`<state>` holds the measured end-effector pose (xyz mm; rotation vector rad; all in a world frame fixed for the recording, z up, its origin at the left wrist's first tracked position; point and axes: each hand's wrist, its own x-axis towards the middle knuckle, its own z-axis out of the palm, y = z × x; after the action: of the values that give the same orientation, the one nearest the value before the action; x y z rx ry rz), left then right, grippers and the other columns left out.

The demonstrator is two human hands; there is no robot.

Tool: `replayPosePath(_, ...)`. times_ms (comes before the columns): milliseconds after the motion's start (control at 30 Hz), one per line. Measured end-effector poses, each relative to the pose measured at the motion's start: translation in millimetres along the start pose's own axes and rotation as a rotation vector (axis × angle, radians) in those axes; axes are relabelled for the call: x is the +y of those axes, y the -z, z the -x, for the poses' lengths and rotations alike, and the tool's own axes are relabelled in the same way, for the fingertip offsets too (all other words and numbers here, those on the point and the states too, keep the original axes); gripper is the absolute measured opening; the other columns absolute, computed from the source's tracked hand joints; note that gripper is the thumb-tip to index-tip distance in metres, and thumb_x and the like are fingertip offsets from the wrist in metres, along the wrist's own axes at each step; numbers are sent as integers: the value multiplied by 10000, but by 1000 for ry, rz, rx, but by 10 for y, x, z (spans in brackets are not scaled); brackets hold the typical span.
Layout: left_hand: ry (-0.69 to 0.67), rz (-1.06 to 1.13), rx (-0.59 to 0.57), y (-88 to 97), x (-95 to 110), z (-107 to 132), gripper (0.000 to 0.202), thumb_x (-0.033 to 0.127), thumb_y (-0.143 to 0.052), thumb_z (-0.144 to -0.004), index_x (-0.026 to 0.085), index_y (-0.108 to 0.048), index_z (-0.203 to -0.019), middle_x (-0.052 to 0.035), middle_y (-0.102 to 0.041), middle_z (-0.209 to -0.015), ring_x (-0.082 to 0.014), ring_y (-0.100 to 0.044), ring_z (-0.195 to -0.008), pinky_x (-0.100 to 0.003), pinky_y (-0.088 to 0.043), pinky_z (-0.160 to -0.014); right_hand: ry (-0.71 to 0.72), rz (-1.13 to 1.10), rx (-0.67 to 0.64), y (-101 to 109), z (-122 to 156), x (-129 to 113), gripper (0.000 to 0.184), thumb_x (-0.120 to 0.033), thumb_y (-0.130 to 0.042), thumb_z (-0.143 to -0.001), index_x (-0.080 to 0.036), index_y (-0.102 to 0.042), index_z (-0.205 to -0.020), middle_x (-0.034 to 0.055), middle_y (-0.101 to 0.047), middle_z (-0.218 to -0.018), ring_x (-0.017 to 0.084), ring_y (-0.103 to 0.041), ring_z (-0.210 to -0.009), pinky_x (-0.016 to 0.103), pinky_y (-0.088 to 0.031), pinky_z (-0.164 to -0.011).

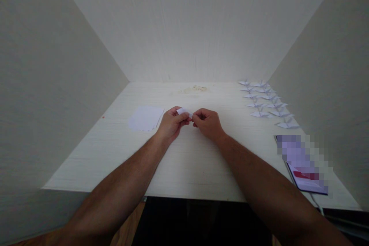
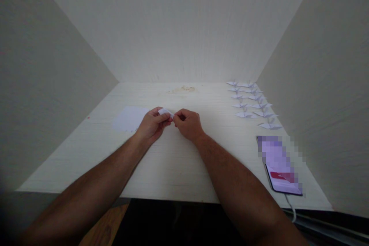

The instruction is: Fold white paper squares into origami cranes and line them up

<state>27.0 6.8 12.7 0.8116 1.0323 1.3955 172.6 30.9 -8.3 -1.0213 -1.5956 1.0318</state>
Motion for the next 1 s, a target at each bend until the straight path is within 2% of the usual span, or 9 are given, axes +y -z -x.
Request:
replayPosePath(200, 1, -30, -29, -1, -16, 5, 272, 190, -832, -587, 131, -597, -712, -15, -663, -651, -105, -622, -587, -209, -490, -556, 13, 28, 3, 15, 2, -9, 163, -305, -618, -805, -182, -676, -717, 15, -693, -633, 125, -625, -546, 234, -481, -530)
replayPosePath(367, 19, -11, -41, 10, -8, 4, 295, 192, -841, -579, 134, -592, -726, -10, -663, -674, -102, -625, -597, -210, -493, -568, -5, -40, -39, 32, 5, -28, 153, -304, -619, -806, -179, -664, -729, 15, -692, -641, 126, -639, -556, 232, -490, -536)
replayPosePath(500, 19, -19, -60, 16, -6, 11, 287, 195, -843, -582, 139, -595, -716, -2, -653, -652, -103, -615, -572, -208, -477, -533, 22, -54, -34, 17, 17, -34, 152, -306, -621, -805, -175, -651, -733, 17, -697, -655, 120, -623, -558, 231, -483, -541)
replayPosePath(633, 24, -51, -65, 10, -8, 19, 273, 199, -846, -574, 142, -606, -693, 3, -644, -629, -102, -599, -553, -202, -447, -491, 52, -24, -23, 10, 27, -66, 155, -306, -631, -792, -175, -660, -713, 4, -677, -633, 110, -581, -553, 227, -457, -539)
replayPosePath(833, 18, -34, -60, 14, -17, 19, 293, 182, -867, -531, 141, -617, -677, -6, -659, -629, -105, -608, -571, -221, -476, -555, 25, -34, -6, 17, 32, -83, 140, -284, -636, -756, -174, -637, -669, -15, -617, -575, 99, -521, -517, 219, -403, -500)
replayPosePath(1000, -41, -72, -84, 43, -36, -17, 308, 179, -887, -506, 134, -635, -678, -14, -660, -607, -102, -591, -539, -225, -464, -552, 24, -70, -33, 24, 31, -81, 146, -283, -628, -756, -168, -643, -668, -13, -601, -568, 95, -491, -507, 222, -378, -491)
